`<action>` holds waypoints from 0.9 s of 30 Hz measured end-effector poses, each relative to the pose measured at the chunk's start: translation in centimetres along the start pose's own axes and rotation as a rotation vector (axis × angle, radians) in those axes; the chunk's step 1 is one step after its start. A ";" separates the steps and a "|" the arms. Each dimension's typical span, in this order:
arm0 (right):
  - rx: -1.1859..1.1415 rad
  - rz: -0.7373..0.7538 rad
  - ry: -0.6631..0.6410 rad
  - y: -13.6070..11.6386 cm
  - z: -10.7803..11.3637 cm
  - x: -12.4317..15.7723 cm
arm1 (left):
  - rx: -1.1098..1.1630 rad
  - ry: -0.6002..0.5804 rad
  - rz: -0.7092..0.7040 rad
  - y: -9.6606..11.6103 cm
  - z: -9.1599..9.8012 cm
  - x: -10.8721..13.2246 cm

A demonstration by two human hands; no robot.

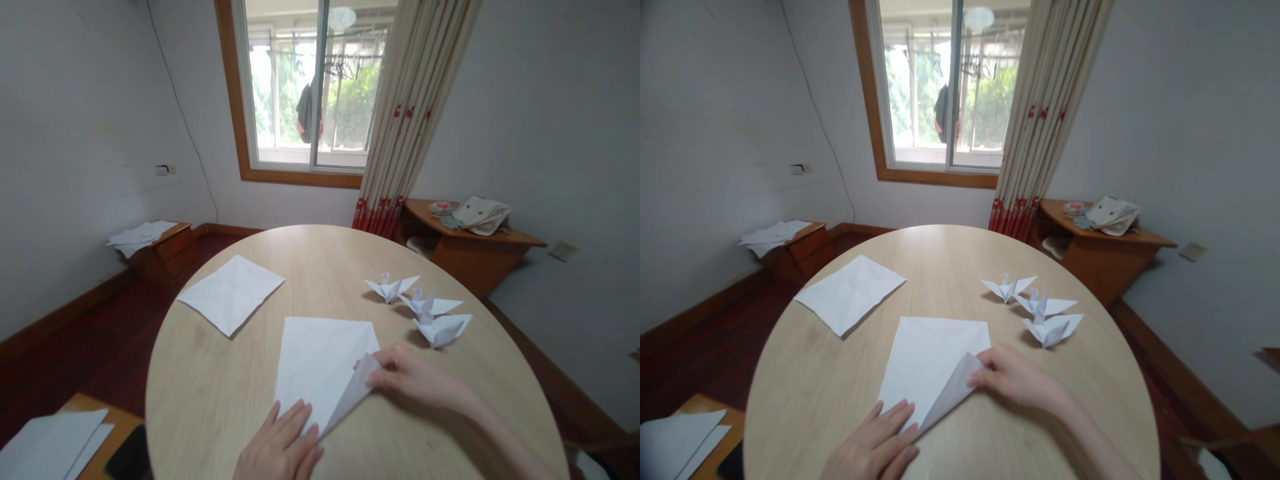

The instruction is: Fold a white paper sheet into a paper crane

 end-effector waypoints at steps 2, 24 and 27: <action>-0.044 -0.028 -0.095 0.5 -0.1 -1.1 | 0.069 0.011 0.069 -0.6 0.1 0.0; -0.027 0.096 0.310 1.6 0.3 -0.9 | 0.285 -0.061 0.406 -1.7 -1.4 1.2; 0.124 0.235 0.508 0.1 0.4 -0.1 | 0.252 -0.052 0.386 -1.5 -1.3 1.2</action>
Point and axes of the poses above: each hand's wrist, its own x-axis away from the middle knuckle, its own z-axis out of the back of the hand, y = z × x, the point moved 6 cm from there along -x, towards the middle knuckle, and after that the axes turned 8 degrees about -y, right-handed, at the moved point
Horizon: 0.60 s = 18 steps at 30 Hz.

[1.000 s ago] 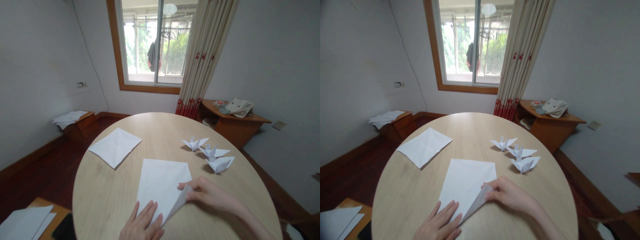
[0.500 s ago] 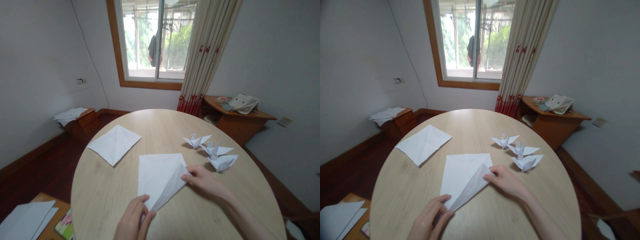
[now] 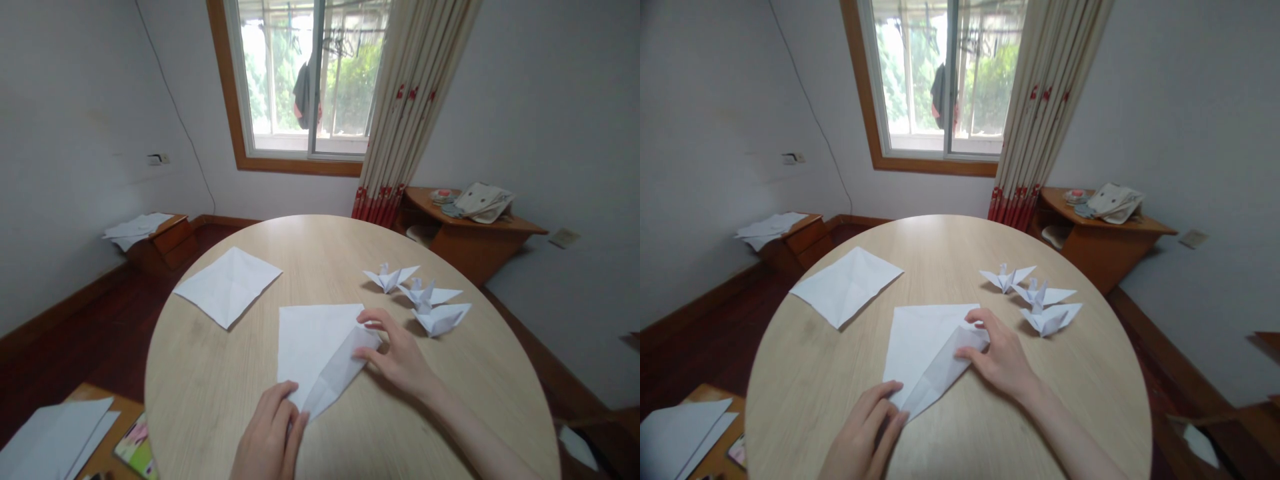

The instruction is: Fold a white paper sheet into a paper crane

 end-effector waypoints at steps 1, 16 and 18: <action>0.075 0.063 0.044 -0.7 0.1 0.1 | -0.012 0.002 -0.009 0.1 0.0 0.0; 0.711 0.242 -0.377 -6.7 -4.8 0.7 | -0.051 0.077 -0.084 1.6 0.6 -0.4; 0.695 0.200 -0.479 -6.6 -5.2 0.3 | -0.043 0.065 -0.095 1.8 0.5 -0.4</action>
Point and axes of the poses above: each hand's wrist, its own x-axis away from the middle knuckle, its own z-axis out of the back of the hand, y = z × x, the point moved 6 cm from there along -x, towards the middle knuckle, and after that the axes turned 8 degrees about -y, right-handed, at the moved point
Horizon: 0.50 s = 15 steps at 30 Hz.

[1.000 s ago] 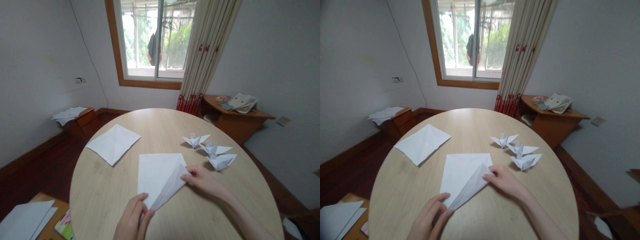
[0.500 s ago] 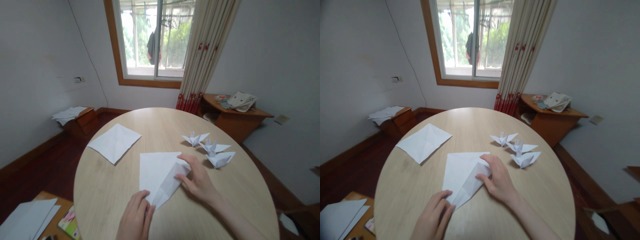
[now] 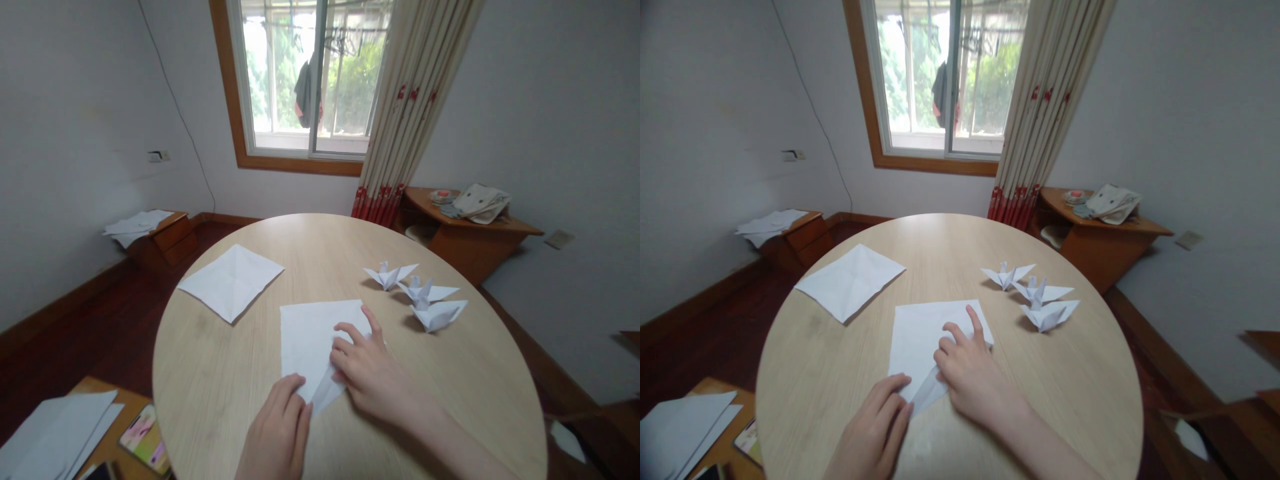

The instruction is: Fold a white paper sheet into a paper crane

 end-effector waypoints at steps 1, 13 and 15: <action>-0.014 0.002 -0.046 0.0 -0.1 -0.3 | 0.002 -0.005 -0.007 0.1 0.0 0.0; 0.011 -0.020 -0.232 -0.3 -0.8 -2.3 | 0.002 -0.058 -0.021 0.4 0.1 -0.2; 0.009 -0.007 -0.211 -0.4 -0.9 -2.3 | -0.017 -0.076 -0.033 0.3 -0.1 -0.3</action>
Point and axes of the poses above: each hand's wrist, its own x-axis away from the middle knuckle, its own z-axis out of the back of the hand, y = z × x, the point moved 6 cm from there along -x, towards the middle knuckle, and after that the axes turned 8 degrees about -y, right-handed, at the moved point
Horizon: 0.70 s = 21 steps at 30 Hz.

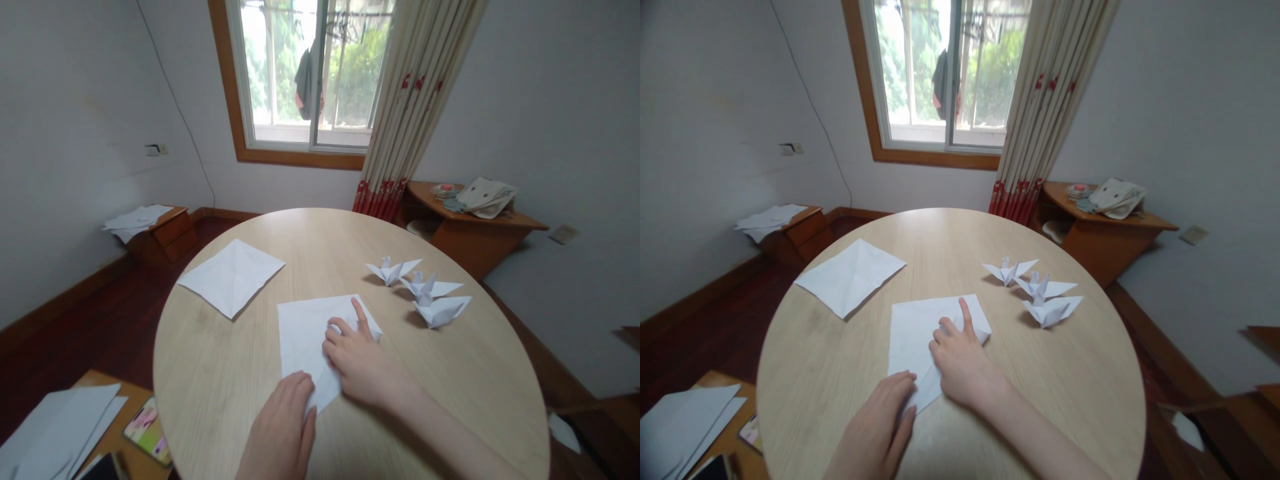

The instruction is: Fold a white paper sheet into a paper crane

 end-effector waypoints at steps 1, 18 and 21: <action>-0.005 0.011 0.010 0.0 -0.1 0.0 | -0.018 -0.015 -0.015 0.0 -0.1 0.0; -0.096 0.085 0.061 0.0 -0.8 -0.1 | -0.233 -0.121 -0.105 0.7 -1.0 -0.2; -0.098 0.097 0.069 0.0 -0.9 -0.1 | -0.278 -0.109 -0.119 0.8 -1.1 -0.1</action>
Point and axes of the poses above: each hand's wrist, its own x-axis away from the middle knuckle, its own z-axis out of the back of the hand, y = z × x, the point moved 6 cm from there along -x, towards the middle knuckle, and after that the axes turned 8 degrees about -y, right-handed, at the moved point
